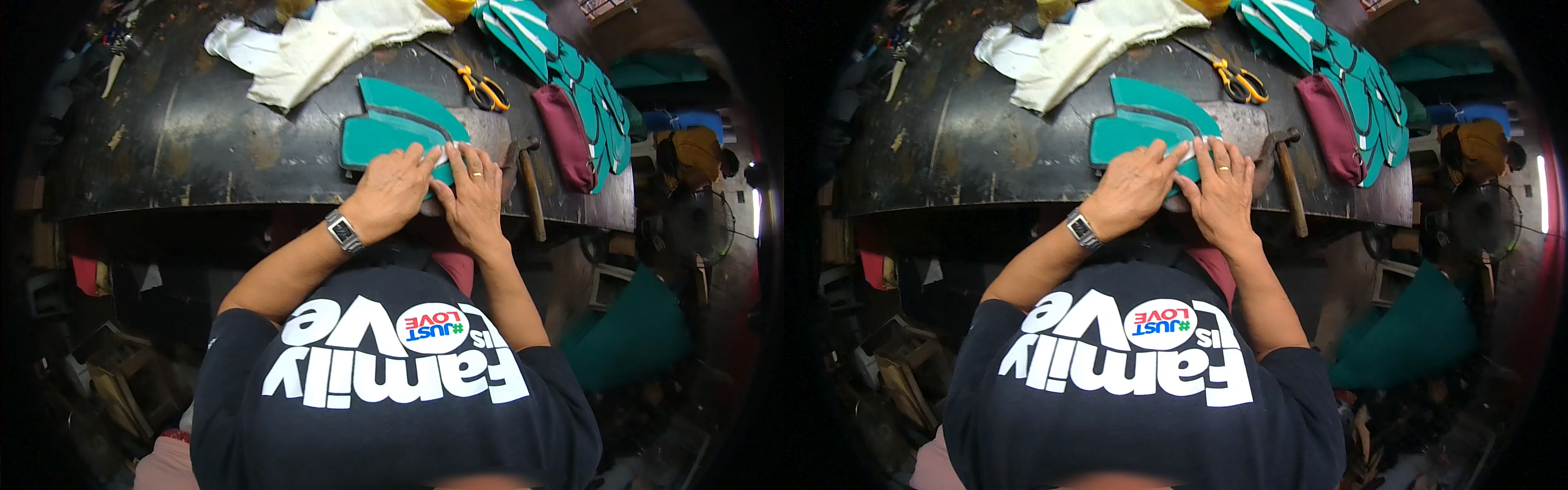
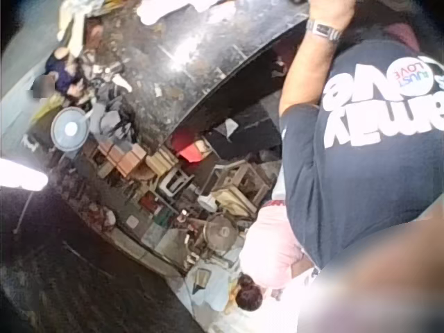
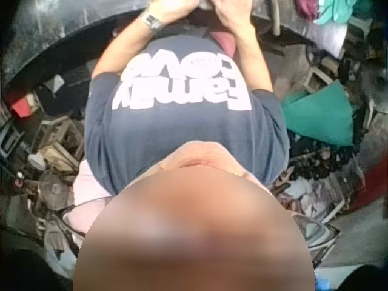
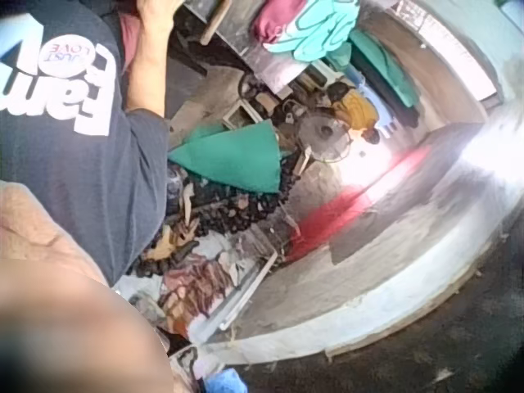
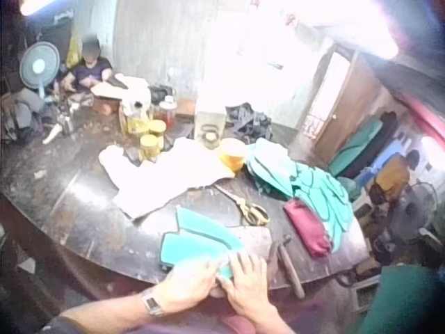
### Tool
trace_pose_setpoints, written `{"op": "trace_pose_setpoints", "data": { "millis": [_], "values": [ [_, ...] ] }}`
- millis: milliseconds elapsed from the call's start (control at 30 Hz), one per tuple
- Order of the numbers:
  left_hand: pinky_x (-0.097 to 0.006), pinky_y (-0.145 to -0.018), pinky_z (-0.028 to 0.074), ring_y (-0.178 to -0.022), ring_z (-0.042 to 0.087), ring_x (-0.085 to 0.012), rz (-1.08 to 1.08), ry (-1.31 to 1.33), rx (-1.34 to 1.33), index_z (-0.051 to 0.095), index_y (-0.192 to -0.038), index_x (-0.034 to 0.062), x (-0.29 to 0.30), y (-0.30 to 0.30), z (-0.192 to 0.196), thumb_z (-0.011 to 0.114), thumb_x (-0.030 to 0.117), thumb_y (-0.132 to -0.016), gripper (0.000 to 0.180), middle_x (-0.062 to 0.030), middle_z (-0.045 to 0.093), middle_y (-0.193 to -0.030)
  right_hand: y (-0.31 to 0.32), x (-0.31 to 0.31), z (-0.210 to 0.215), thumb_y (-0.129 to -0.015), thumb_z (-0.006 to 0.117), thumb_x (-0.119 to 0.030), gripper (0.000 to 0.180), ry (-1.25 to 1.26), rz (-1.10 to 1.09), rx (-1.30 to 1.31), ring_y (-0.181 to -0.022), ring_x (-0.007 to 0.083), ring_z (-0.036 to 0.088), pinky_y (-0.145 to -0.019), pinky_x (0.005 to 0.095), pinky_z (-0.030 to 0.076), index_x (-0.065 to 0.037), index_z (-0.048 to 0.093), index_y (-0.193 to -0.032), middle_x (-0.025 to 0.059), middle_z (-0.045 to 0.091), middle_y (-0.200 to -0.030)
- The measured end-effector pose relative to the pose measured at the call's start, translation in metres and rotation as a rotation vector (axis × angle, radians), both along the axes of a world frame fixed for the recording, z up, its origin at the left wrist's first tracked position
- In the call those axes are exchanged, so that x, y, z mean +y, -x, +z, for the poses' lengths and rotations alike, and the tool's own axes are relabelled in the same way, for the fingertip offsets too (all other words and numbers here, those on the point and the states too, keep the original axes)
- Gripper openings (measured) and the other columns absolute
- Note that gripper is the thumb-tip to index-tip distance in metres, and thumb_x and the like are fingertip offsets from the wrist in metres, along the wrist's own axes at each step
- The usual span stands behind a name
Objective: The person applies white tape to green foam pieces, trims the tape with scissors, and uses a hammer to press the tape into place. They then cut strips from a white fabric and continue assembling the foam parts with the tape.
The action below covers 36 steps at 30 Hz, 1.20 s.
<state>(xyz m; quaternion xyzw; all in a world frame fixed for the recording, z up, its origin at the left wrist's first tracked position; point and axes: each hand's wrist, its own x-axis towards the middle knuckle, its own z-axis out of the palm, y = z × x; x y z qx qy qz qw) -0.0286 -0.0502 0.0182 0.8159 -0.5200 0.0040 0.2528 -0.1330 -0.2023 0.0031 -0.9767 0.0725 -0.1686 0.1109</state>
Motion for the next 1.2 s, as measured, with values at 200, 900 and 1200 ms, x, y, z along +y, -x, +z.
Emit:
{"op": "trace_pose_setpoints", "data": {
  "millis": [200,900,1200],
  "values": [
    [-0.043,-0.072,0.052,-0.085,0.063,-0.0344,-0.108,0.052,0.179,0.056,-0.127,0.008,0.034,-0.019,0.012,0.06,0.015,-0.09,0.038,-0.0149,0.058,-0.102,0.003,-0.003,0.024,-0.072,0.081,-0.043,0.094,-0.064,0.286,0.08,-0.145,0.041,0.022,-0.114,0.0628,0.021,-0.015,0.036,-0.15,0.0155,0.032,-0.154],
    [-0.038,-0.089,0.051,-0.105,0.061,-0.0275,0.601,0.42,0.427,0.056,-0.136,0.0082,0.153,-0.186,-0.048,0.076,0.024,-0.083,0.058,-0.0191,0.061,-0.123,-0.016,-0.151,0.078,-0.083,0.055,-0.002,0.056,0.423,-0.479,-0.367,-0.127,0.0306,0.047,-0.109,0.0601,0.029,-0.021,0.059,-0.135,0.0123,0.056,-0.129],
    [-0.029,-0.072,0.049,-0.074,0.058,-0.0127,0.649,0.334,0.506,0.049,-0.142,0.0037,0.134,-0.226,-0.056,0.077,0.025,-0.082,0.069,-0.0067,0.068,-0.088,-0.054,-0.066,0.014,-0.082,0.073,-0.016,0.031,-0.211,0.175,-0.097,-0.114,0.0321,0.057,-0.1,0.0419,0.043,-0.007,0.069,-0.112,0.0148,0.064,-0.117]
  ]
}}
